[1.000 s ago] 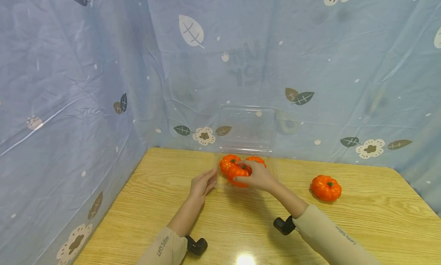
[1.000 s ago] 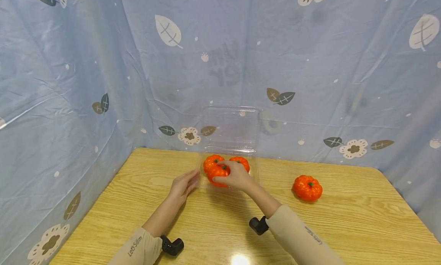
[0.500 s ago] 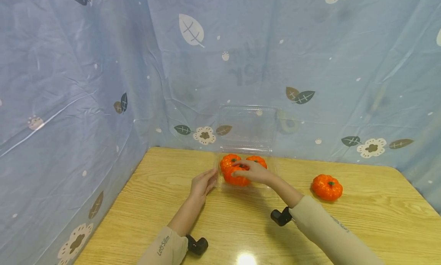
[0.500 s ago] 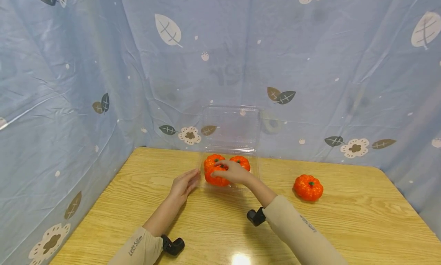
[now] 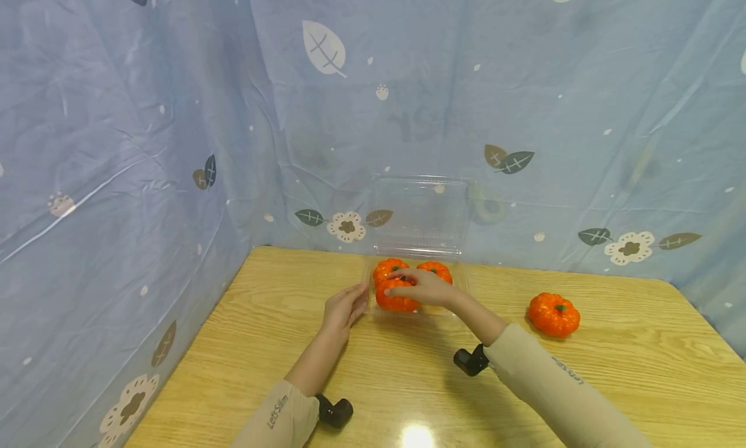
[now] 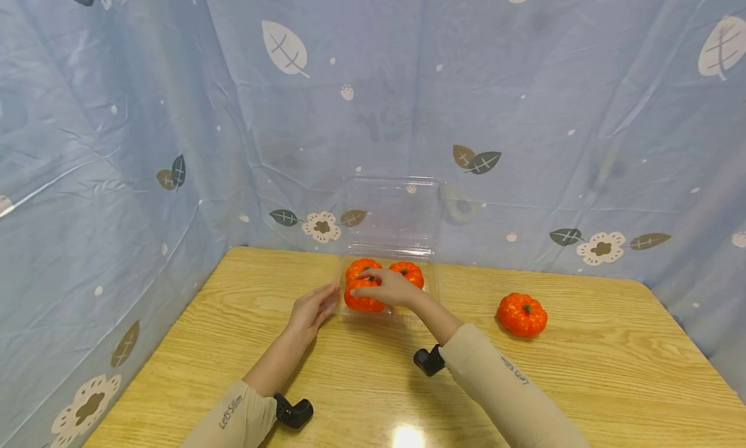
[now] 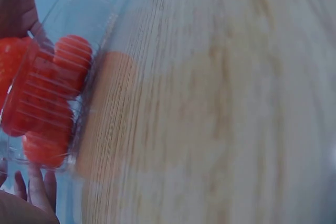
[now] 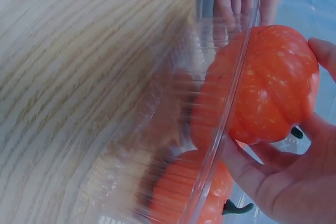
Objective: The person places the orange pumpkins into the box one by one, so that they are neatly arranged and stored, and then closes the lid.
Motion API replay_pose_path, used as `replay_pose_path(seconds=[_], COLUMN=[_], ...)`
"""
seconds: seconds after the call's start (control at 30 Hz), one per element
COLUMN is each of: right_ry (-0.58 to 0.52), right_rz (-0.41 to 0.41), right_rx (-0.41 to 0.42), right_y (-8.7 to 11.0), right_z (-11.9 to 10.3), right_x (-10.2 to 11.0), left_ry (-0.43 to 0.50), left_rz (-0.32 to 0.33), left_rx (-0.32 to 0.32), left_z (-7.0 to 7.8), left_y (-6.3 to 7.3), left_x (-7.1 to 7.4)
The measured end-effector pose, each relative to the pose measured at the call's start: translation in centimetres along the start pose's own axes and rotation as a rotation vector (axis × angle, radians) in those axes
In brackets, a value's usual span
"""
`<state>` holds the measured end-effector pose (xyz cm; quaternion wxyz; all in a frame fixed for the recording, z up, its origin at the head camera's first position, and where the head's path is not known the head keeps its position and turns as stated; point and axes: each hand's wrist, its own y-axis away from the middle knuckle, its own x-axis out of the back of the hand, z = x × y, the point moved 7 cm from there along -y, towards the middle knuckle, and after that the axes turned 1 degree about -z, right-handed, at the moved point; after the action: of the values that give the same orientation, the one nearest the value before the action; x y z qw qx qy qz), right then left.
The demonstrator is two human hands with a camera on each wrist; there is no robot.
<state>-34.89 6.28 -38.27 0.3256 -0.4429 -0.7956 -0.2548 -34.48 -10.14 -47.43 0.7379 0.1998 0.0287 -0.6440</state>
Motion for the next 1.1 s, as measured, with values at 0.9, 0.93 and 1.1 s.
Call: replay_pose_path(seconds=[0.9,0.93,1.1], right_ry=[-0.1,-0.102,-0.119], right_rz=[0.148,0.151,0.174], right_rx=[-0.047,-0.049,-0.064], right_y=[1.0,0.9,0.7], right_z=[1.0,1.1,1.4], right_x=[0.4,0.3,0.2], left_ry=[0.023,0.023,0.023], left_rz=[0.003,-0.002,0.007], left_rx=[0.008,0.007,0.0], left_z=[-0.2,-0.1,0.0], left_y=[-0.1,-0.1,-0.1], left_x=[0.1,0.1,0.0])
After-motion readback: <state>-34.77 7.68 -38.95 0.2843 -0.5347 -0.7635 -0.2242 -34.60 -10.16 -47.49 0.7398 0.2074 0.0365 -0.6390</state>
